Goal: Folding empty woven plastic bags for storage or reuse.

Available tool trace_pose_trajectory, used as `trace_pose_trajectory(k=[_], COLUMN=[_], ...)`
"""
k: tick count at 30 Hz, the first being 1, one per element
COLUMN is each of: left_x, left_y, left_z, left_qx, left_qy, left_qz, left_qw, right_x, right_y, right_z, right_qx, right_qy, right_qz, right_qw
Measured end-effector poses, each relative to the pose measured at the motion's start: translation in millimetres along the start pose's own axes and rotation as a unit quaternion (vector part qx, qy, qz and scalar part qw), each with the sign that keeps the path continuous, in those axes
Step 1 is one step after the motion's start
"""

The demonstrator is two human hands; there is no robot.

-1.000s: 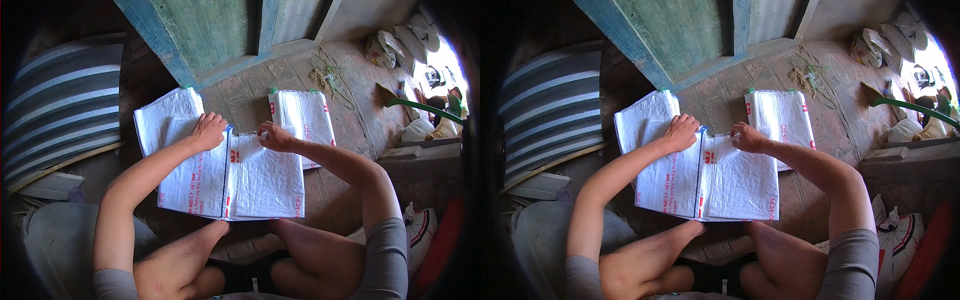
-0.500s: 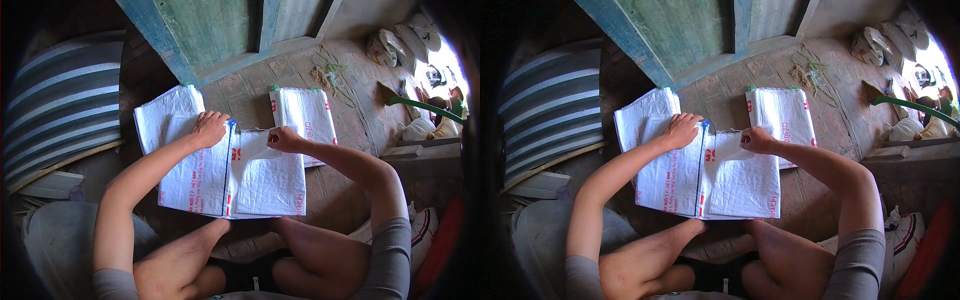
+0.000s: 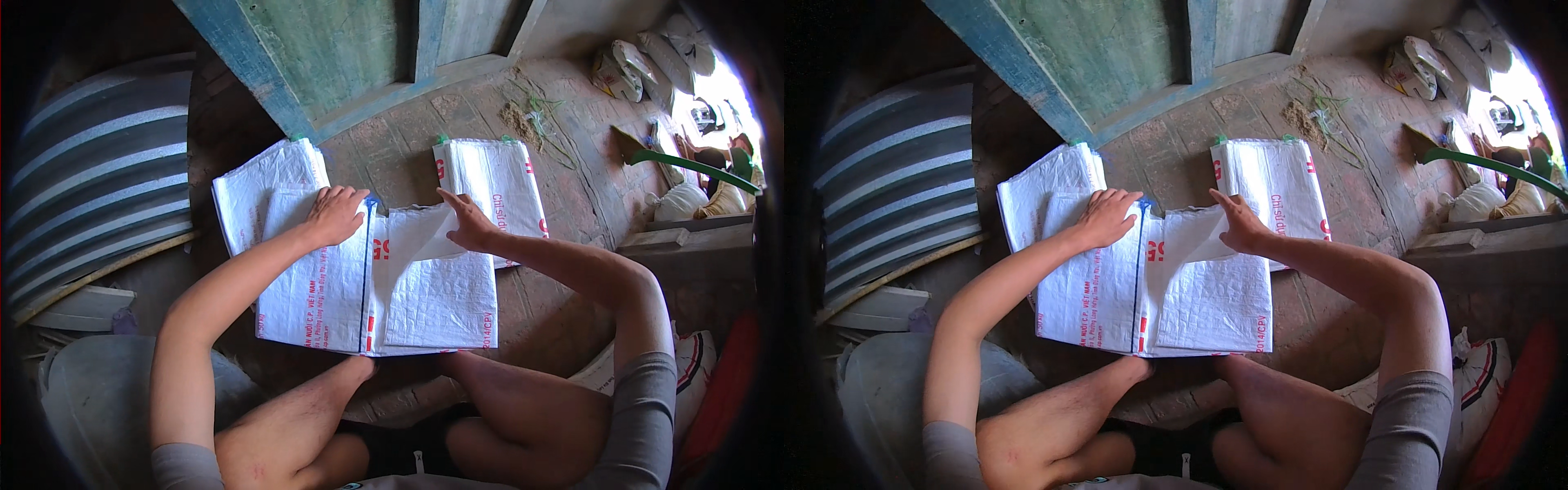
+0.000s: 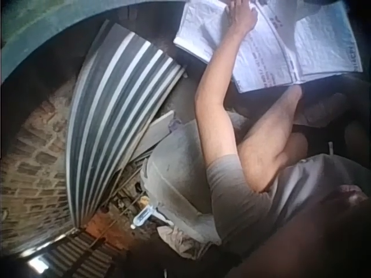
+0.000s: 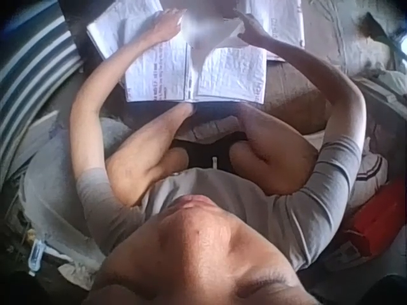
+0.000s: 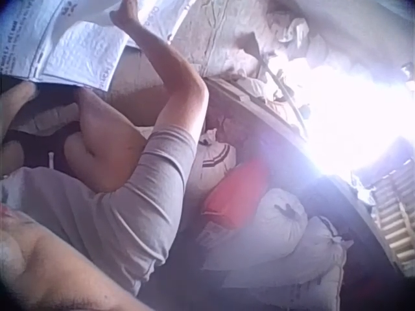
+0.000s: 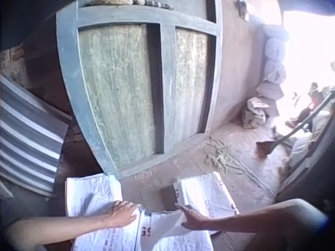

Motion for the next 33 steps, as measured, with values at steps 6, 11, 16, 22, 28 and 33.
trace_pose_trajectory(k=[6,11,16,22,28,33], left_x=[-6,-7,-12,-20,14,62], left_y=[6,6,9,-50,-93,-93], left_z=[11,14,23,18,65,91], left_qx=[0.03,0.044,0.101,0.057,-0.132,-0.203], left_qy=[0.052,-0.003,0.04,-0.122,-0.227,-0.163], left_qz=[-0.045,0.0,0.015,0.2,0.233,0.203], left_qw=[0.997,0.999,0.994,0.97,0.936,0.944], right_x=[0,7,14,12,16,33], right_y=[2,4,21,35,45,55], right_z=[6,18,18,20,54,86], right_qx=[0.011,0.042,-0.014,-0.013,-0.051,-0.083], right_qy=[0.001,-0.003,-0.048,-0.124,-0.11,-0.108], right_qz=[-0.091,-0.137,-0.119,-0.081,-0.143,-0.129], right_qw=[0.996,0.99,0.992,0.989,0.982,0.982])
Point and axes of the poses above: each hand's wrist, its own x-axis away from the middle knuckle, its own z-axis out of the back of the hand, y = z × x, the point moved 5 cm from there along -x, towards the middle knuckle, and after that the axes turned 12 degrees about y, right-handed, at the moved point
